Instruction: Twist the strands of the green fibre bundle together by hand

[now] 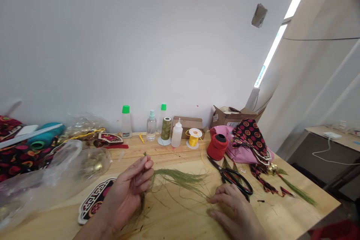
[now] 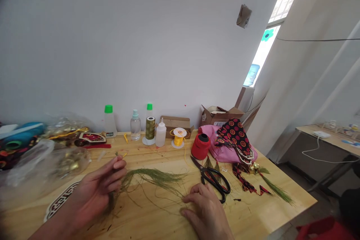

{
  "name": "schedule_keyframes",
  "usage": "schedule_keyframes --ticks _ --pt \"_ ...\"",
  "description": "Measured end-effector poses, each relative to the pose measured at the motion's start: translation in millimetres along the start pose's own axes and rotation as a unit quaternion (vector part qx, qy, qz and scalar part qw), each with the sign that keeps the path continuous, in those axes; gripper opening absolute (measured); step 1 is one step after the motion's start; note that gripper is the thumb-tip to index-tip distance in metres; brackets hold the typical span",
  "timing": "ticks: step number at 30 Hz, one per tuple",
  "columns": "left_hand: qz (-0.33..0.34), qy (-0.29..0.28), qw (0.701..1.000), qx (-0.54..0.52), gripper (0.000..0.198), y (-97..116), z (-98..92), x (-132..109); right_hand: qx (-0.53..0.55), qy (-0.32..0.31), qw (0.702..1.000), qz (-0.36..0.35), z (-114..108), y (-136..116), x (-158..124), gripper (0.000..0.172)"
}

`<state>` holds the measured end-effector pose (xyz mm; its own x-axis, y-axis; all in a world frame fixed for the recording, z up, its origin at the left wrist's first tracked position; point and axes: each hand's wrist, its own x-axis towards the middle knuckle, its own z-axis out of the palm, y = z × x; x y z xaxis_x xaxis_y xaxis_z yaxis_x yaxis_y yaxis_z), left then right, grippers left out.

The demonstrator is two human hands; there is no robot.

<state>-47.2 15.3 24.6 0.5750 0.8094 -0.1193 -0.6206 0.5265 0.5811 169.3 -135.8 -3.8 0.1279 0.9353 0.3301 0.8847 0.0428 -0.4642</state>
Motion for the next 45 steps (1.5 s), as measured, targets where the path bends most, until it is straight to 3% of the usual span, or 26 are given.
schedule_keyframes --ticks 4,8,10,19,24,29,32,36,42,45 --pt "-0.034 -0.021 0.998 0.043 0.005 -8.7 1.1 -0.1 0.015 -0.03 0.999 0.013 5.9 -1.5 3.5 0.017" --pt "-0.051 -0.033 0.995 0.079 0.008 -13.2 1.0 -0.1 0.029 0.0 0.999 0.026 12.4 -3.8 11.7 0.008" --pt "-0.056 -0.037 0.994 0.092 0.01 -14.0 1.7 0.3 0.025 0.0 1.0 0.019 14.0 -6.7 16.2 0.004" --pt "-0.033 -0.056 0.983 0.169 0.01 -18.0 0.3 2.6 -0.087 -0.012 0.995 -0.048 17.6 -17.3 15.1 0.014" --pt "-0.041 -0.058 0.955 0.288 0.01 -30.6 8.7 -2.3 -0.056 -0.02 0.993 -0.099 -1.5 -33.1 16.3 0.013" --pt "-0.064 -0.159 0.91 0.377 0.013 -36.1 15.9 -8.8 -0.108 -0.025 0.981 -0.161 -9.4 -55.0 38.3 0.011" --pt "-0.086 -0.163 0.894 0.409 0.019 -36.5 13.4 -7.9 -0.13 -0.023 0.978 -0.162 -6.9 -59.0 47.8 0.011" --pt "-0.112 -0.184 0.89 0.403 0.023 -38.4 9.7 -4.0 -0.057 0.011 0.99 -0.129 -6.0 -54.3 46.6 0.009" --pt "-0.108 -0.139 0.929 0.325 0.02 -39.4 9.0 -4.3 0.156 0.094 0.983 -0.022 2.5 -39.0 36.3 0.011" --pt "-0.111 -0.125 0.944 0.286 0.016 -38.1 9.7 -5.4 0.215 0.094 0.972 0.005 10.0 -36.9 34.3 0.015"
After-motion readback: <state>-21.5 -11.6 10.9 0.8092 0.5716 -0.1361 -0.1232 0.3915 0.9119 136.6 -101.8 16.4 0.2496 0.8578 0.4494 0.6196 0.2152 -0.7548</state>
